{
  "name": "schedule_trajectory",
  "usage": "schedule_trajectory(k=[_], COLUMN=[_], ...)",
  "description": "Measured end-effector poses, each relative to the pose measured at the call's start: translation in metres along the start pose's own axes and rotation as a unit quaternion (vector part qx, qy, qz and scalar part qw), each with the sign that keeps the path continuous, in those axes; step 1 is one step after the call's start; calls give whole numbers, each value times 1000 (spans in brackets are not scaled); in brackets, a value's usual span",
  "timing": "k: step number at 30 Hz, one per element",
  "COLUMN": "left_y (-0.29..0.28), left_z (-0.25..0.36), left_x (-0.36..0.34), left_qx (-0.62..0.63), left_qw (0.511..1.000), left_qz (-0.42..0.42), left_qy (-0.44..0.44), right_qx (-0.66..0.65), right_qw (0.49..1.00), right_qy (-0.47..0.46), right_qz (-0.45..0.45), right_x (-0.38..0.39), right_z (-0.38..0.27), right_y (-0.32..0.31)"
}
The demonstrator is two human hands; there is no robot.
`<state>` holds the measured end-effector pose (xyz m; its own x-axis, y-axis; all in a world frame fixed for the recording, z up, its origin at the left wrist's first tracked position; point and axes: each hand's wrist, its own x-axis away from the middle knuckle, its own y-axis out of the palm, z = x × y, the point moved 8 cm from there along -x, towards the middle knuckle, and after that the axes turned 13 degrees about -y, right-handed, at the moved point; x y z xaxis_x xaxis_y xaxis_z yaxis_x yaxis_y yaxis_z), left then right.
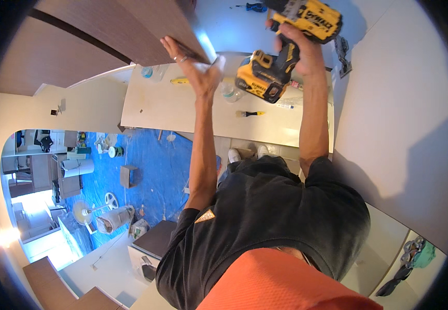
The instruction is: The person installs upper kitchen cabinets by using a cordless drill to fasten hinges and screws, then uses a screwdriver to adjust the cabinet doors. They also use a tape measure and level to align the cabinets and organize tools in a toolbox.
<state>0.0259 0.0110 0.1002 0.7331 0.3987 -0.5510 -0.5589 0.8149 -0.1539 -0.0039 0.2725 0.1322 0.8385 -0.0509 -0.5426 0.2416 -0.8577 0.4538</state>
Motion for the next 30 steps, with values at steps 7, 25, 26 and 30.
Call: schedule_trajectory(k=[7,25,26,30], left_y=[-23,-102,-103,-107], left_z=[-10,-69,-75,-83], left_x=[8,6,5,5], left_qx=[26,173,193,224], left_qw=[992,975,968,958], left_qz=[-99,-43,-46,-53], left_qy=[-69,-133,-153,-172], right_qx=[43,-37,-37,-29], right_qw=[999,976,975,973], right_qy=[16,214,216,227], right_qz=[22,-23,-18,-1], right_x=[5,24,24,23], right_z=[23,136,139,148], right_y=[7,18,16,12])
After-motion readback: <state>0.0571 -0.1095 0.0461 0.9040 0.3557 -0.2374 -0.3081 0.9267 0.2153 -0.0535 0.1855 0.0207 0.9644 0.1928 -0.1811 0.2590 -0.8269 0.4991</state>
